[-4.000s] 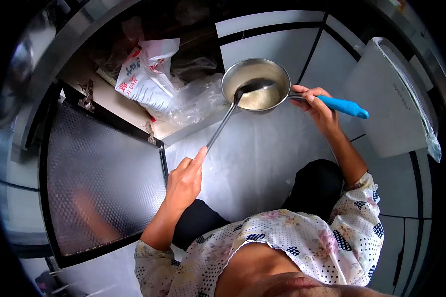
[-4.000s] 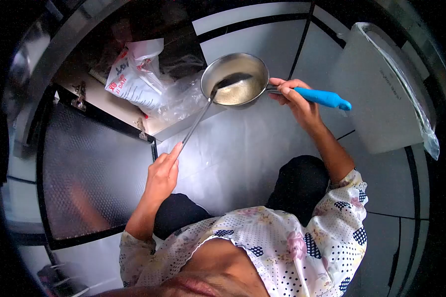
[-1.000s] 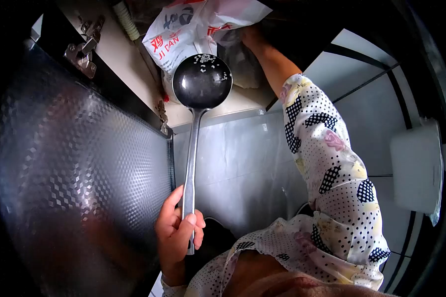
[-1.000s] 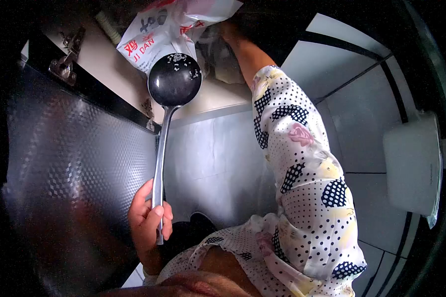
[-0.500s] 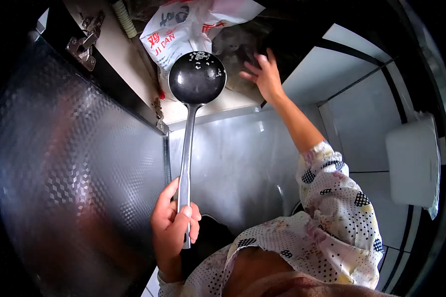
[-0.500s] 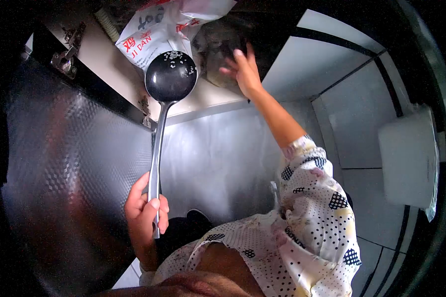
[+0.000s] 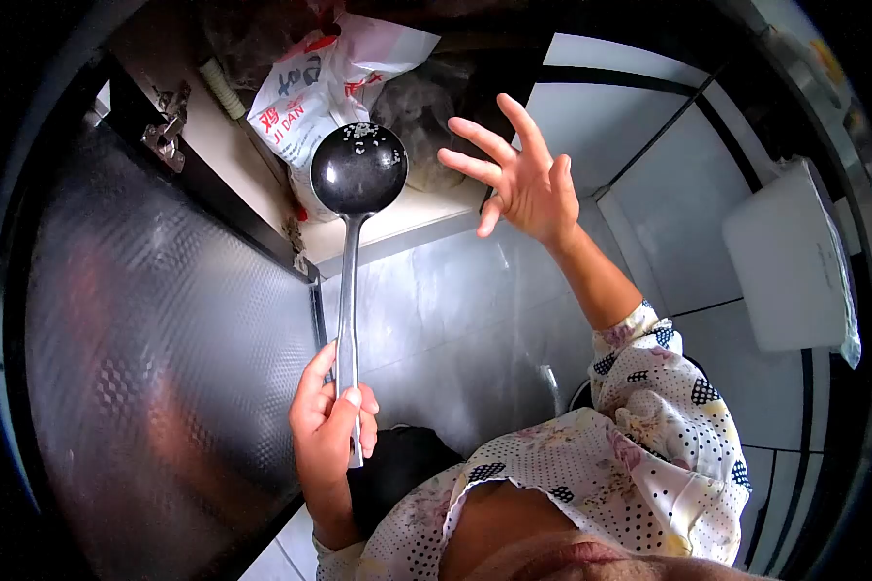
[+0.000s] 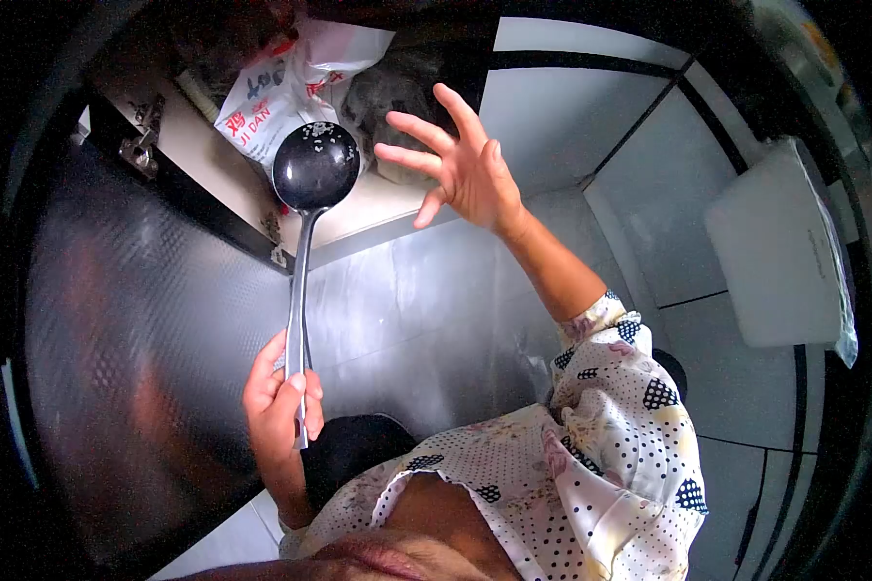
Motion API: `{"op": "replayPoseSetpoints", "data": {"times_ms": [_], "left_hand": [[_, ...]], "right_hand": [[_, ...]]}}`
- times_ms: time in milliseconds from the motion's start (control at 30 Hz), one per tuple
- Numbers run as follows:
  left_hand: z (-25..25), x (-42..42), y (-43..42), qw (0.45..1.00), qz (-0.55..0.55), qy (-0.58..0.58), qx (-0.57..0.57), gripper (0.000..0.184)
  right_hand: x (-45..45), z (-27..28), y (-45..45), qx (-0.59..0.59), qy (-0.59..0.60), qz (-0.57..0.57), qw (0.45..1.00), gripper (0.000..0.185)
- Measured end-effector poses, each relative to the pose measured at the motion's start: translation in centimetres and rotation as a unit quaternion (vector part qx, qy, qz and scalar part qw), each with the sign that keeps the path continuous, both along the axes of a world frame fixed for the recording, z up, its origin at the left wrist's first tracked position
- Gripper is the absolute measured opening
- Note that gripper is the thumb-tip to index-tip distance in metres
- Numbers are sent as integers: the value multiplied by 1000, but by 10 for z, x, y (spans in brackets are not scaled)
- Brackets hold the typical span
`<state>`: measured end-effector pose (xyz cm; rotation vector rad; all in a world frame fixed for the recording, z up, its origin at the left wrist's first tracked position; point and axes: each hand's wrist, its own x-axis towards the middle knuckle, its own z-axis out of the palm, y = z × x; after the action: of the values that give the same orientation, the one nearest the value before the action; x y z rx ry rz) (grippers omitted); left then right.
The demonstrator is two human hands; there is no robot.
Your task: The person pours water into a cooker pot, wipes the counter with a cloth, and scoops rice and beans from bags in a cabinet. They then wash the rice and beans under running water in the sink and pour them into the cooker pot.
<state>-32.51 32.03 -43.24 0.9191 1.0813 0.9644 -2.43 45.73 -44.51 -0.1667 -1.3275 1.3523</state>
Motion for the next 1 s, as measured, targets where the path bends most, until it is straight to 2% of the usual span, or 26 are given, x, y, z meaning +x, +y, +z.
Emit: {"op": "replayPoseSetpoints", "data": {"times_ms": [133,233,267,333,367,467,567,667,733,800,867,933,1000], "left_hand": [[-1,-2,3,1000,-22,-2,13,49],[-7,-6,8,999,-42,-9,25,48],[-9,-6,9,998,-47,-9,29,48],[-11,-4,13,998,-56,-4,23,48],[-11,-3,15,998,-61,-1,20,47],[-3,5,24,995,-95,9,7,48],[-7,11,44,992,-125,10,6,49],[-8,34,66,988,-157,4,13,45],[-10,50,88,985,-174,-2,20,42],[-15,68,120,980,-198,-22,14,39],[-21,90,153,975,-220,-30,3,35],[-28,117,179,975,-220,-3,-4,27],[-37,148,205,977,-211,24,-20,15]], "right_hand": [[2,0,1,-18,35,-4,999,73],[4,-11,8,-97,30,-49,994,72],[12,-20,14,-133,26,-23,991,63],[20,-43,22,-141,-253,-113,950,56],[22,-50,24,-140,-386,-156,899,53],[18,-63,13,-29,-516,-278,810,44],[22,-48,11,107,-622,-296,717,46],[35,-27,-9,24,-664,-190,723,46],[46,-21,-36,139,-716,-141,669,47],[49,-13,-67,138,-737,-43,660,48],[51,2,-106,81,-761,11,643,49],[63,3,-142,95,-746,15,660,51],[60,20,-169,23,-739,-21,673,50]]}}
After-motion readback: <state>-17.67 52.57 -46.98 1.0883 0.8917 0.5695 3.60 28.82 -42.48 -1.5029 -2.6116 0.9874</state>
